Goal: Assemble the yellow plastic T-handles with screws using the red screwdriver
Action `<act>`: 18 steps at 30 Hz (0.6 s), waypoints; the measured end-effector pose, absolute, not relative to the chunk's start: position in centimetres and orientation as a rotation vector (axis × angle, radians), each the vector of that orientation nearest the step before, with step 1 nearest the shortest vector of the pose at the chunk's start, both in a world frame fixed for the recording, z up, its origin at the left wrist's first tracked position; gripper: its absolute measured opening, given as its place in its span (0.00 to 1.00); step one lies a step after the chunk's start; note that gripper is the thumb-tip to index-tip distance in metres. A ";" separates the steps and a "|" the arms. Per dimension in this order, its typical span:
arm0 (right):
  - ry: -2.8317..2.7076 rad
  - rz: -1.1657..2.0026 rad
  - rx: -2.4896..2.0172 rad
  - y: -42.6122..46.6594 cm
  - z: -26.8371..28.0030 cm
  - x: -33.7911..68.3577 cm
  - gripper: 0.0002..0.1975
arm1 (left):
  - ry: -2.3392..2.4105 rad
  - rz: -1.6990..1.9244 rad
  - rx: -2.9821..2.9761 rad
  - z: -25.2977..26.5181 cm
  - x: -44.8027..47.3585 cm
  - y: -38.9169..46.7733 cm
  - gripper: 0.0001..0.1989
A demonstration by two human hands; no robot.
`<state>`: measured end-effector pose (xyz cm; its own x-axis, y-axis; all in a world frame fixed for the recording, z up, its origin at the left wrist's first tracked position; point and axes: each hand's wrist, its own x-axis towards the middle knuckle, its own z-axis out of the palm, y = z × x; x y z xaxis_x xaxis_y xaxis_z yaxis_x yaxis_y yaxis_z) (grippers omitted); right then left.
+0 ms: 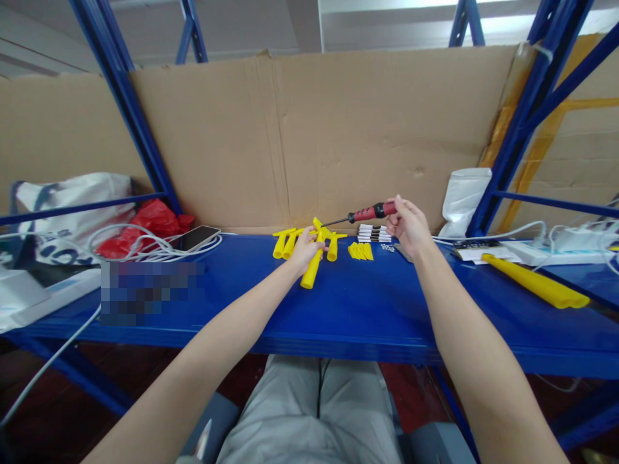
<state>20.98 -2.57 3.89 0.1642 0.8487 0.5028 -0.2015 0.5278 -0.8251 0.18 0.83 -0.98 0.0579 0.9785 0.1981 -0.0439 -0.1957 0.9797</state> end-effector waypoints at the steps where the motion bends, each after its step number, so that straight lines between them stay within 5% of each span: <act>1: -1.171 0.844 -0.686 -2.6 3.9 20.9 0.16 | 1.033 1.323 1.351 -1.0 0.2 0.8 0.28; 18: -1.125 0.848 -0.675 -2.4 3.9 21.1 0.19 | 1.028 1.321 1.362 -1.1 0.2 1.0 0.28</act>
